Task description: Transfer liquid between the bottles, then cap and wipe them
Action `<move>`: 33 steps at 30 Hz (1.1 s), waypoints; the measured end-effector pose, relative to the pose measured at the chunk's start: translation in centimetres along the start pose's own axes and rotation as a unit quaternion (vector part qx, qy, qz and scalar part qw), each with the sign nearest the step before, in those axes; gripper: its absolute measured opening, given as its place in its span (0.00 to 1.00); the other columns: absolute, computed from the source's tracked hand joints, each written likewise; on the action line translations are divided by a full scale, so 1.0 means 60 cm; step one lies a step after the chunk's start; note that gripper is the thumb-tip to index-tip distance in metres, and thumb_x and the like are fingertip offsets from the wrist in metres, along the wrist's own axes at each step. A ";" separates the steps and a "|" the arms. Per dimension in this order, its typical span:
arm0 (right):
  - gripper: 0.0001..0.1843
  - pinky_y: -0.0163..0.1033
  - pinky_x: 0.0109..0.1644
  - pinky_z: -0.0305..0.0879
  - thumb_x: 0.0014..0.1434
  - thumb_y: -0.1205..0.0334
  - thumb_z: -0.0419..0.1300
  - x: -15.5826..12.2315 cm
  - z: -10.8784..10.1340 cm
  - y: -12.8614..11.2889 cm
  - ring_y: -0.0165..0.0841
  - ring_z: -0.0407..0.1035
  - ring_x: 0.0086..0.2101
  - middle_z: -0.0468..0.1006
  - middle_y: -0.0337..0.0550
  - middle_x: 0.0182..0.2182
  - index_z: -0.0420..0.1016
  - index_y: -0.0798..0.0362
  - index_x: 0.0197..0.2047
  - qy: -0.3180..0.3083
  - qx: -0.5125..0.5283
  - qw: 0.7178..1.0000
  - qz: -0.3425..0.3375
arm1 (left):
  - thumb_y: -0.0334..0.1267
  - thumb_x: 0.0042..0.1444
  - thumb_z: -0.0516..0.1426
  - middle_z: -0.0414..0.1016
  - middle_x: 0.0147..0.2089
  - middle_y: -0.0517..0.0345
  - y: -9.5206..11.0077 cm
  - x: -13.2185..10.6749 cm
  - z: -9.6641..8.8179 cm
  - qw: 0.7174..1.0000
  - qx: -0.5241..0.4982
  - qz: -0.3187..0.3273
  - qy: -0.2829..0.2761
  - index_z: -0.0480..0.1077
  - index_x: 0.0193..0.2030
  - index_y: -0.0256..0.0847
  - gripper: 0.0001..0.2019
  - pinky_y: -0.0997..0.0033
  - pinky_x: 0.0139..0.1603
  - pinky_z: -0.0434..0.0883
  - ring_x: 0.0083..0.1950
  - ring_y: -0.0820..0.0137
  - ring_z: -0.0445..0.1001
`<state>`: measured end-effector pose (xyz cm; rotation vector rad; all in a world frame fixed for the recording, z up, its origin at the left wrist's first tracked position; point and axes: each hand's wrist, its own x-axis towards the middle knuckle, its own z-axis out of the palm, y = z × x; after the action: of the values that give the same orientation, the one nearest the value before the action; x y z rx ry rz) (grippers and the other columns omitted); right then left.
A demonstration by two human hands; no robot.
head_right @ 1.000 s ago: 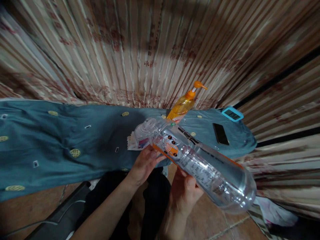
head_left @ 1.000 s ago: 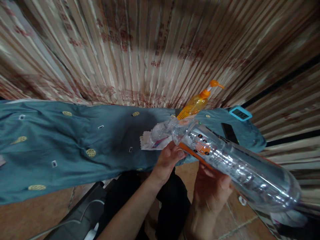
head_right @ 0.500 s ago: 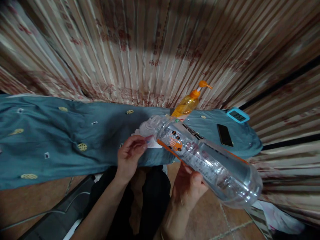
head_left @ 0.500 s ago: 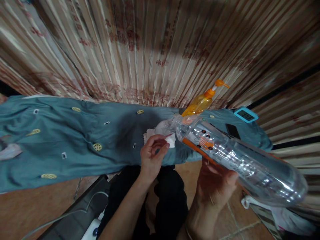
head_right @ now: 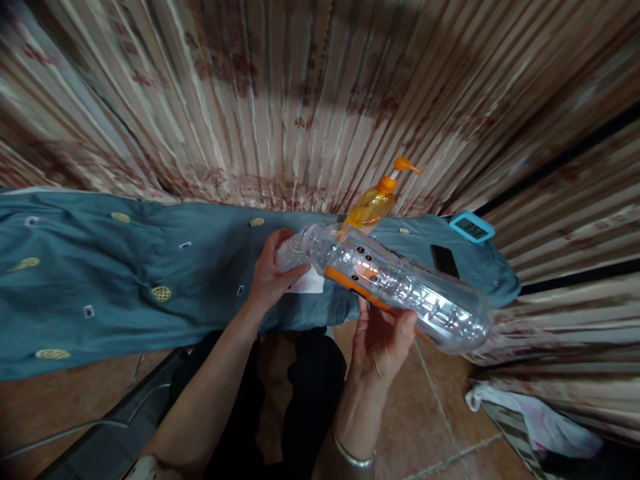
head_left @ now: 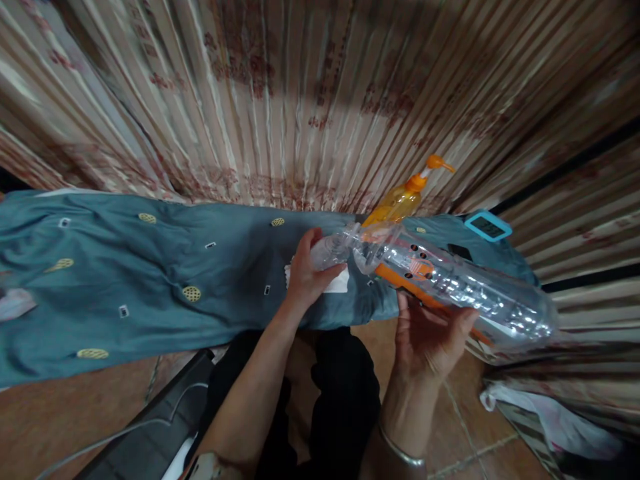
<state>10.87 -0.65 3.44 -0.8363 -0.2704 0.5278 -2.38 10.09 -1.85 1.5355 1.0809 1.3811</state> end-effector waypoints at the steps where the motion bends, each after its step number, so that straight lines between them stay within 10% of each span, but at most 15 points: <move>1: 0.31 0.41 0.35 0.75 0.31 0.46 0.77 0.002 -0.001 0.000 0.38 0.73 0.37 0.75 0.43 0.39 0.80 0.49 0.39 -0.001 0.000 1.000 -0.001 | 0.38 0.40 0.69 0.70 0.59 0.45 -0.002 -0.002 -0.001 1.000 0.005 -0.003 0.003 0.61 0.58 0.40 0.37 0.54 0.62 0.66 0.60 0.57 0.71; 33: 0.25 0.49 0.54 0.70 0.47 0.52 0.73 -0.053 -0.007 -0.002 0.34 0.71 0.43 0.75 0.39 0.43 0.77 0.48 0.48 -0.111 -0.032 0.985 -0.125 | 0.40 0.40 0.69 0.77 0.46 0.53 0.000 -0.003 0.010 0.997 0.063 -0.035 0.014 0.65 0.49 0.41 0.28 0.62 0.48 0.73 0.46 0.61 0.77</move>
<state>8.42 -2.70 3.18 -0.7927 -0.5931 0.3776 -1.82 9.94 -1.98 1.5560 1.2474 1.3133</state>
